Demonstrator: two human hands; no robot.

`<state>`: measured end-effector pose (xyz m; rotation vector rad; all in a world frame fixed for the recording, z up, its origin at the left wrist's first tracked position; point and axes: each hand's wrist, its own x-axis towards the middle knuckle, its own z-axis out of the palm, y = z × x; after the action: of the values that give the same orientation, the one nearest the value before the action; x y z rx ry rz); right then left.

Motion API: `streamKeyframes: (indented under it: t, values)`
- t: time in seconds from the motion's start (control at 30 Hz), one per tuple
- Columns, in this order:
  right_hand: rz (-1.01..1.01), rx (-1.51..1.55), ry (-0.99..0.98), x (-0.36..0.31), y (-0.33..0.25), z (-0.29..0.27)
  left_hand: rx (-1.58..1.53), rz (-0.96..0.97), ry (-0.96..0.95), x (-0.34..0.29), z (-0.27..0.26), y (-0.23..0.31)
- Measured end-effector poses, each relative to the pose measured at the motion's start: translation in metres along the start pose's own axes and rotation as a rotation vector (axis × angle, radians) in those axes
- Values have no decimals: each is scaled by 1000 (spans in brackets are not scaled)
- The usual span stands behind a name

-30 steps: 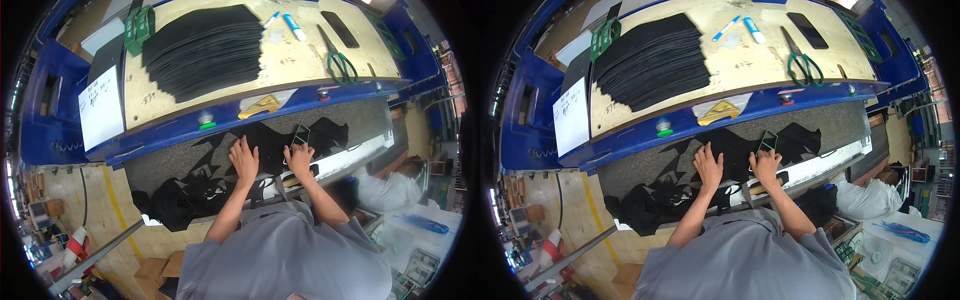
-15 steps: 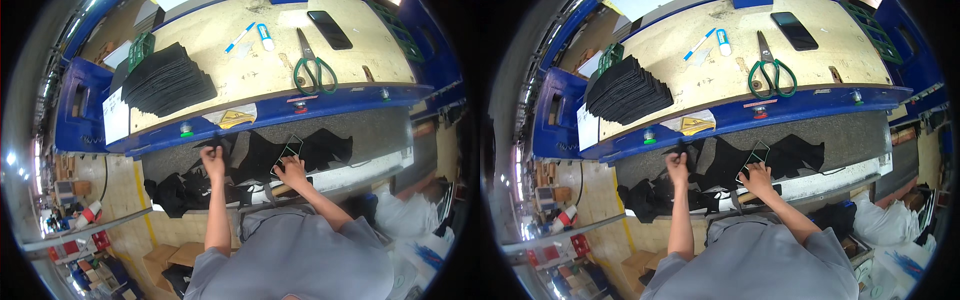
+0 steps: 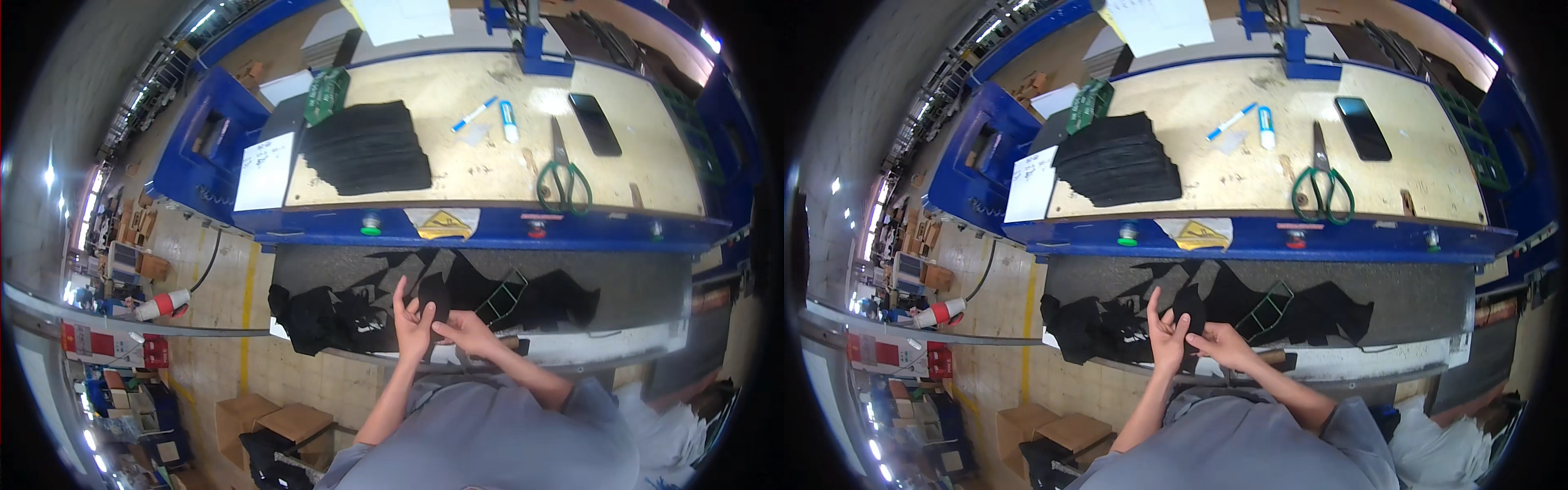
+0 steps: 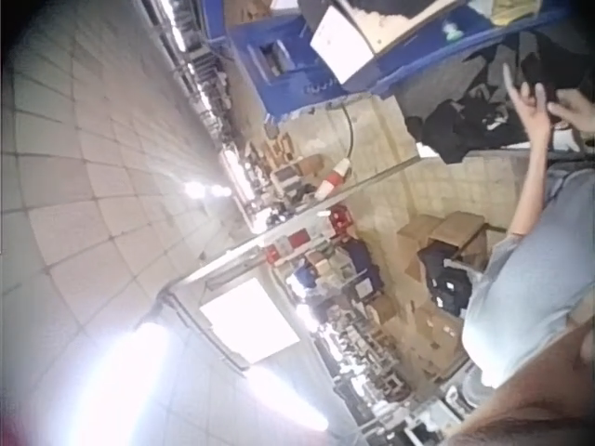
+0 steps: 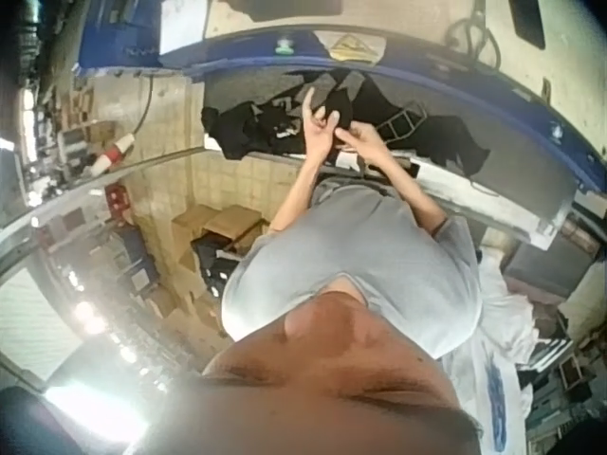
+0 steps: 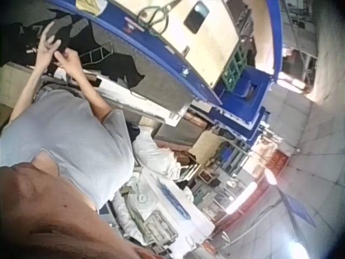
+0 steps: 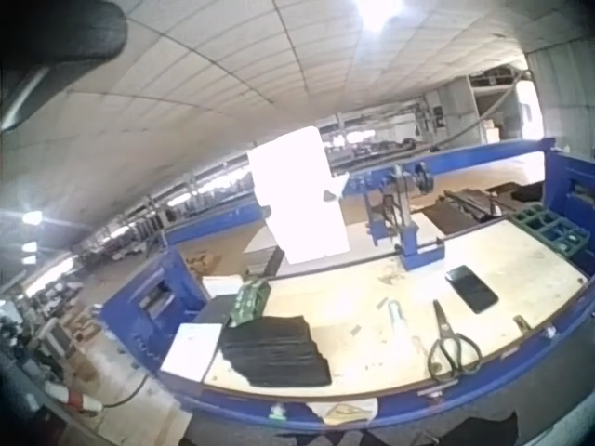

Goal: Cutting out footwear patterns from black fabric using a stencil and scissors.

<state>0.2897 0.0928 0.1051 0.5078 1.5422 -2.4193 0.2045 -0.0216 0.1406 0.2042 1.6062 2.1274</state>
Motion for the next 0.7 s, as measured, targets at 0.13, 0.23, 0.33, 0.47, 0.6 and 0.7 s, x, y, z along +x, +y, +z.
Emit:
streamKeyframes:
  t: [0.13, 0.23, 0.33, 0.47, 0.6, 0.7]
  values:
    - [-29, -134, 102, 1, -36, 16, 26, 32, -8, 5, -22, 19]
    - [-110, -367, 55, 2, -76, 21, 170, -15, -70, 20, -34, 43]
    - [-290, -879, -8, -2, -139, 26, -63, 100, 51, 47, -25, 97]
    - [-468, -603, 140, 0, -236, 27, 135, 317, -34, 95, -12, 192]
    - [-595, -532, 261, 30, -351, 36, 286, 558, -206, 166, -6, 272]
    - [-554, -554, 291, 73, -382, 26, 664, 537, -134, 216, -7, 299]
